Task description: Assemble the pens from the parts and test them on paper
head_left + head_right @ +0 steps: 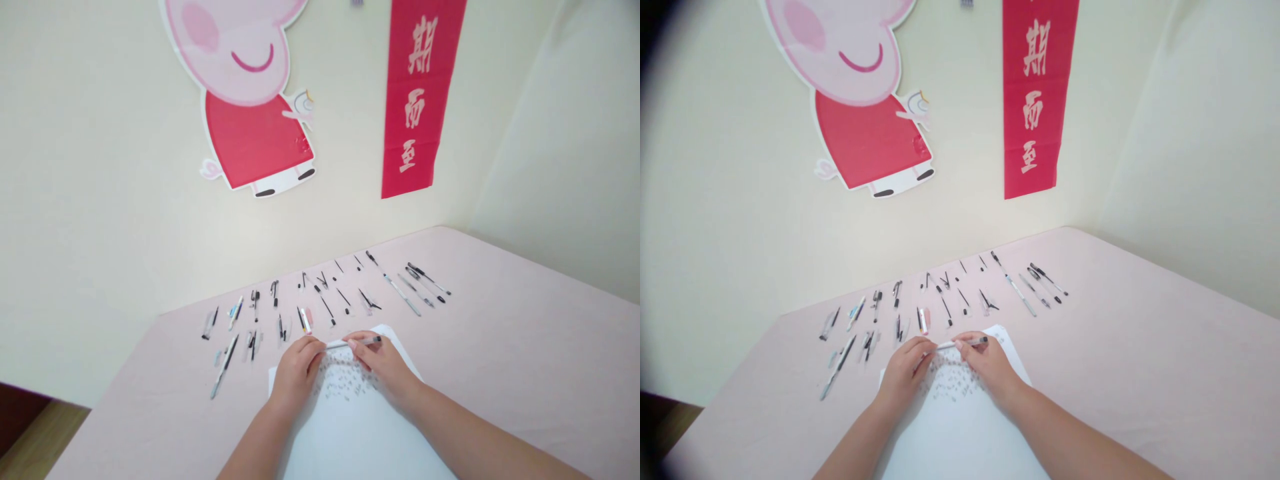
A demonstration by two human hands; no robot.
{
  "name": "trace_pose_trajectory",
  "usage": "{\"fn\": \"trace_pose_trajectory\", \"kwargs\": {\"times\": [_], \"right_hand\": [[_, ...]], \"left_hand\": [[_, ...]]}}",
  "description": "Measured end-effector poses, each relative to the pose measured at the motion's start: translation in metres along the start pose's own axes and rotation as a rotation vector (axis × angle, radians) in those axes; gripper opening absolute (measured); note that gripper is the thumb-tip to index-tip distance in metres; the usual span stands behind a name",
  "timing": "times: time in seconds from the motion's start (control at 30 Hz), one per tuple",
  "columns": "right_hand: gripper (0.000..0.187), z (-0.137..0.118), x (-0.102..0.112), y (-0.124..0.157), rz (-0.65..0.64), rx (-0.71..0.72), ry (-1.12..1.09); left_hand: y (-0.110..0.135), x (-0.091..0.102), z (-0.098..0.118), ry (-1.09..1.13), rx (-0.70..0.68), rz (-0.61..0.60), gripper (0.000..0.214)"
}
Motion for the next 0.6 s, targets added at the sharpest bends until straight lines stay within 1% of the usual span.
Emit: {"fn": "trace_pose_trajectory", "kwargs": {"times": [0.1, 0.17, 0.23, 0.3, 0.43, 0.6], "right_hand": [[0.033, -0.002, 0.007, 0.000, 0.158, -0.004, 0.028], [0.032, -0.003, 0.009, 0.000, 0.212, 0.025, 0.060], [0.032, -0.003, 0.010, -0.001, 0.233, 0.058, 0.095], [0.031, -0.001, 0.008, -0.002, 0.217, 0.075, 0.123], [0.031, 0.006, 0.003, -0.004, 0.135, 0.061, 0.132], [0.026, 0.016, -0.003, -0.006, 0.061, 0.088, 0.201]], "left_hand": [[0.001, 0.004, -0.008, -0.036, 0.073, 0.055, 0.016], [0.002, 0.005, -0.013, -0.029, 0.120, 0.079, 0.016], [0.002, 0.006, -0.016, -0.016, 0.162, 0.099, 0.016], [0.003, 0.006, -0.017, -0.003, 0.195, 0.119, 0.017], [0.002, 0.008, -0.017, 0.029, 0.237, 0.167, 0.018], [0.002, 0.010, -0.021, 0.053, 0.253, 0.212, 0.019]]}}
Point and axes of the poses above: each hand's wrist, its own y-axis away from the middle knuckle, its own x-axis out of the back of the hand, z = x × y, the point moved 2 cm from there along -y, towards the middle knuckle, and after that the axes turned 13 degrees about y, right-handed, at the moved point
